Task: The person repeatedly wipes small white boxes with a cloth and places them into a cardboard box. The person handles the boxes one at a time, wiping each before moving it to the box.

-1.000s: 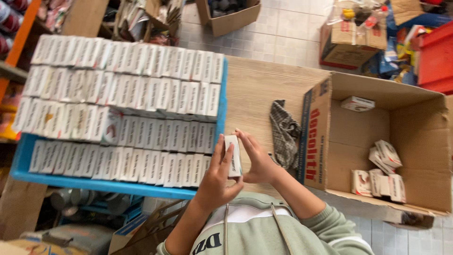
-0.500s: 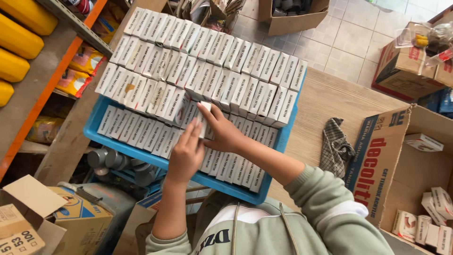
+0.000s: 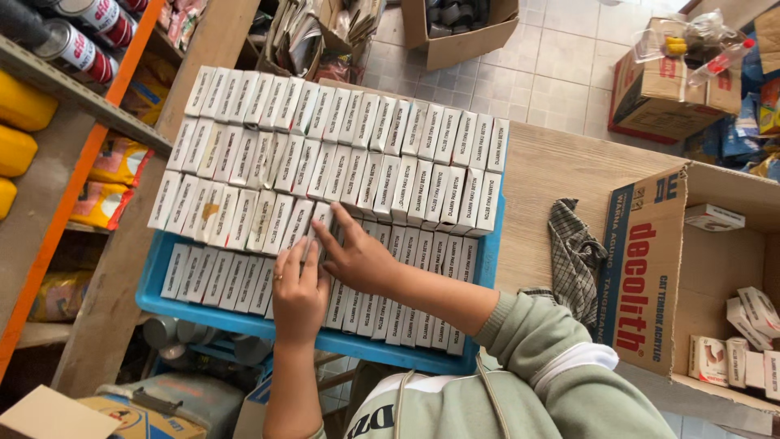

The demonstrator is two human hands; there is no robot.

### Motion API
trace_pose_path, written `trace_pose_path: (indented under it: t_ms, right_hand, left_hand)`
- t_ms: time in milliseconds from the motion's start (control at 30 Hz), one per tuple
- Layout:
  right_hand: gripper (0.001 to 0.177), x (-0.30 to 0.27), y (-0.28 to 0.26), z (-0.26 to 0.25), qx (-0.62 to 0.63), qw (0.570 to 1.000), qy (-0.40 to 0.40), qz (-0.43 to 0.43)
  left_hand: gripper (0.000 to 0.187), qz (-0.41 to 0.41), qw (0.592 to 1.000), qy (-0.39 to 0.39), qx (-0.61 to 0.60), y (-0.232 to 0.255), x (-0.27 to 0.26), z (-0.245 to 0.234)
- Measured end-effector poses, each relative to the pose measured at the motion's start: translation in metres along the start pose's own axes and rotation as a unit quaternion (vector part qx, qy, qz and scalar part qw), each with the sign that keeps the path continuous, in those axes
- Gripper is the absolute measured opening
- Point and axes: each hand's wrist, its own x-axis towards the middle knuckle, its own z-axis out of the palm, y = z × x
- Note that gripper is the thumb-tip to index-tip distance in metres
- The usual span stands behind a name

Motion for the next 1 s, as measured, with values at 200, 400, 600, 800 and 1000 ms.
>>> trace_pose_path:
  t_ms: [200,400,600,800,1000]
  right_hand:
    - [0.067,0.003,0.004,0.019,-0.172,0.98,0.079,-0.058]
    - [0.062,0.009,-0.006,0.002,-0.216,0.97,0.094,-0.054]
    - [0.054,0.002,-0.002,0.013,-0.185,0.976,0.078,-0.082]
    - [0.079,-0.004,0.004,0.003,-0.181,0.98,-0.002,-0.082]
    - [0.083,-0.022,0.007,-0.028,0.007,0.998,-0.022,-0.063]
  left_hand:
    - [0.044,-0.028,0.995,-0.022,0.098,-0.002,-0.003,0.004]
    - [0.049,-0.037,0.998,-0.023,0.046,-0.006,-0.013,0.015]
    - [0.048,-0.044,0.998,-0.033,0.026,-0.015,-0.024,0.027]
    - [0.056,-0.027,0.992,-0.04,0.12,0.0,-0.013,0.017]
    - [0.075,-0.084,0.988,-0.093,0.089,0.014,-0.013,0.013]
